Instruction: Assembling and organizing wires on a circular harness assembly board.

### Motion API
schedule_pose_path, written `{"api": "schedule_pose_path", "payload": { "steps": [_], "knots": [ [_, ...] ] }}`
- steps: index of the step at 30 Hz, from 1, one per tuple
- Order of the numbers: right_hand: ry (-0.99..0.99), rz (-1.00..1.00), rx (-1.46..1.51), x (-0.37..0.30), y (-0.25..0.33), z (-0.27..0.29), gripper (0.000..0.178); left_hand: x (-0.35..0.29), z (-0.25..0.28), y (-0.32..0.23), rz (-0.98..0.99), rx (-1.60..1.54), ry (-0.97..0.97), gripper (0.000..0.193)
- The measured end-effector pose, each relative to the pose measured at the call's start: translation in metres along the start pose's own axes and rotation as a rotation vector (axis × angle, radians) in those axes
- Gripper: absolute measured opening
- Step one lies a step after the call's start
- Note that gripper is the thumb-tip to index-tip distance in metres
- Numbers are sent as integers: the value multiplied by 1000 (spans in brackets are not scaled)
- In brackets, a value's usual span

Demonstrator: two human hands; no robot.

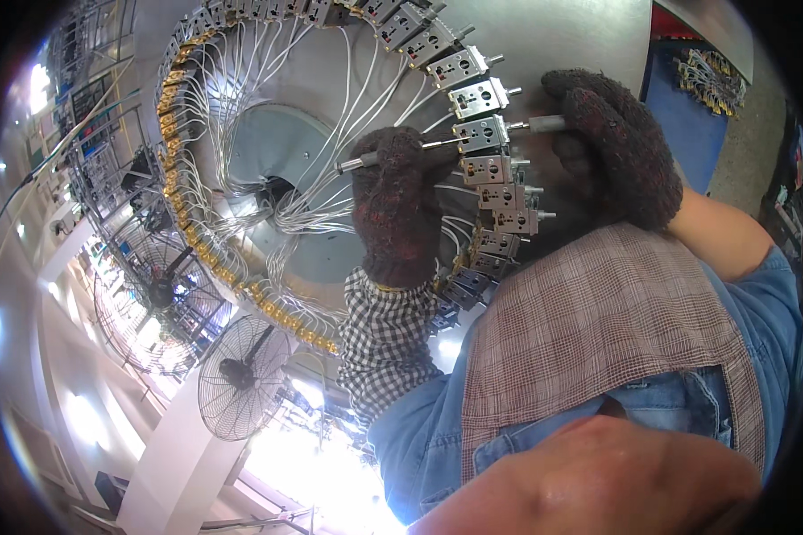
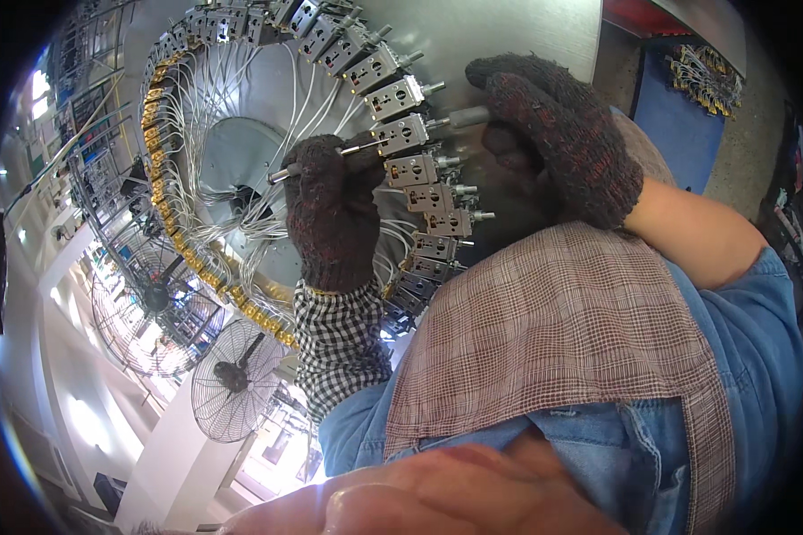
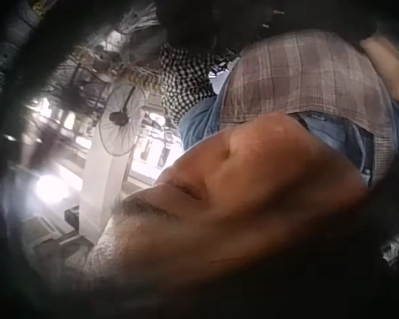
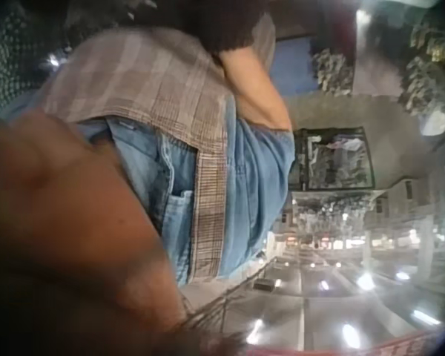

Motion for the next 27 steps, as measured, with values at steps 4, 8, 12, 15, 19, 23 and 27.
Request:
{"api": "schedule_pose_path", "payload": {
  "steps": [4,8,12,15,19,23,27],
  "knots": [
    [89,-660,454,-9,1,2,44,-1,1,3,-68,34,-2,19],
    [15,-1159,842,-12,3,2,45,-1,0,4,35,-52,-27,19],
    [138,-557,441,0,9,6,42,-1,-2,3,467,-667,-101,19],
    [111,-949,697,-6,7,3,40,-1,-4,2,591,-877,-114,19],
    [130,-1121,793,-8,4,-3,36,-3,-3,4,483,-766,-104,20],
    [96,-1069,808,-6,4,-1,38,1,0,5,114,-101,-53,19],
    [120,-947,685,-5,4,1,40,-3,-1,5,385,-514,-115,19]
  ]
}}
Point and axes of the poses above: each hand's wrist, its own x-axis towards the middle knuckle, its own z-axis out of the back of the hand, y = z × x, the point moved 2 cm from there along x, towards the middle knuckle, and after that the axes turned 9 degrees about -y, right-handed, at the moved point
